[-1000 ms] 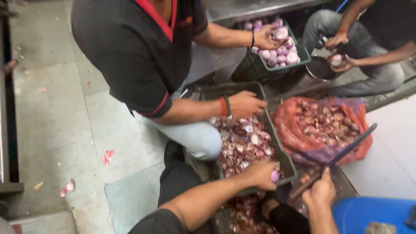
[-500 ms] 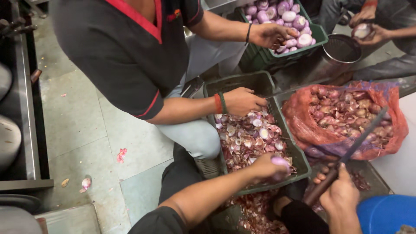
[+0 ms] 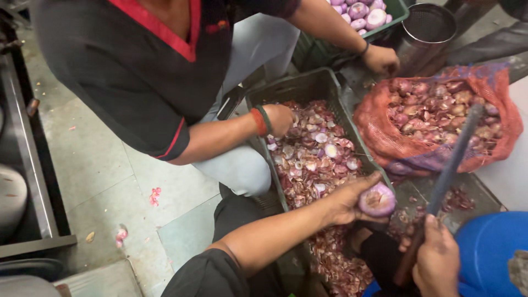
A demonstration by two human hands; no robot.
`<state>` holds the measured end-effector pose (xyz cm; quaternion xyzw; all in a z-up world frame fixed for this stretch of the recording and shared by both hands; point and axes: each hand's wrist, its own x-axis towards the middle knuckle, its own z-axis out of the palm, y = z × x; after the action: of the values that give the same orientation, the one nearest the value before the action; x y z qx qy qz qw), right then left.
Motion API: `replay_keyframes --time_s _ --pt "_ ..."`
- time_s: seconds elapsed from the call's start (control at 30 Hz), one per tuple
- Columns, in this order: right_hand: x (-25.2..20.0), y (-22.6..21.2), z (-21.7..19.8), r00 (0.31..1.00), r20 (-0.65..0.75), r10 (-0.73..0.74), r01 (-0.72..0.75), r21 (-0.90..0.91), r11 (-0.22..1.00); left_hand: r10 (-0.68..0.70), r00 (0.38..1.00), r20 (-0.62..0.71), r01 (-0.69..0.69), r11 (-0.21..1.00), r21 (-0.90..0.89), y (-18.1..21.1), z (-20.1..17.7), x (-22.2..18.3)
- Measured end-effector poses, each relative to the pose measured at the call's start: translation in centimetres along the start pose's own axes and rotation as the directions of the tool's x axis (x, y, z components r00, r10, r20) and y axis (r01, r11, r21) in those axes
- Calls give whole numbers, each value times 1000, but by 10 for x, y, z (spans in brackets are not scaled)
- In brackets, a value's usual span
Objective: The person sits on the floor and peels red onions using a knife. They remove the outer layers and place the peeled onions into a green plastic basket. A coworker is also peeling onions nearby.
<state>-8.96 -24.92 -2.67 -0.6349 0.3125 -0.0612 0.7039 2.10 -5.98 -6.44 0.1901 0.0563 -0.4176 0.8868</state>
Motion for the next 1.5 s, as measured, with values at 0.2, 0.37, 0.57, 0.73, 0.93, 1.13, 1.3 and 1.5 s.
replay_keyframes --time_s 0.2,0.37,0.57,0.73,0.93,1.13,1.3,1.5 --pt "-8 -11 11 997 20 -72 74 -147 986 58 967 -247 20 953 302 -11 7 -8" --pt "-23 -33 26 996 22 -81 84 -133 988 94 995 17 -96 985 145 0 13 -12" --pt "-43 -43 34 992 3 -122 117 -307 944 107 994 18 -108 986 129 15 8 -24" --pt "-56 -53 47 994 63 -91 105 -293 950 96 991 89 -105 990 99 22 19 -33" --pt "-56 -55 55 993 68 -97 117 -441 890 68 998 -3 -66 972 225 25 31 -36" --pt "-57 -60 59 994 54 -90 105 -507 855 48 999 1 -47 970 239 26 36 -39" --pt "-59 -61 59 985 68 -159 170 -540 824 38 999 12 -40 957 288 28 41 -41" --pt "-51 -50 53 972 77 -223 220 -633 742 -5 998 -56 21 954 299 24 38 -40"
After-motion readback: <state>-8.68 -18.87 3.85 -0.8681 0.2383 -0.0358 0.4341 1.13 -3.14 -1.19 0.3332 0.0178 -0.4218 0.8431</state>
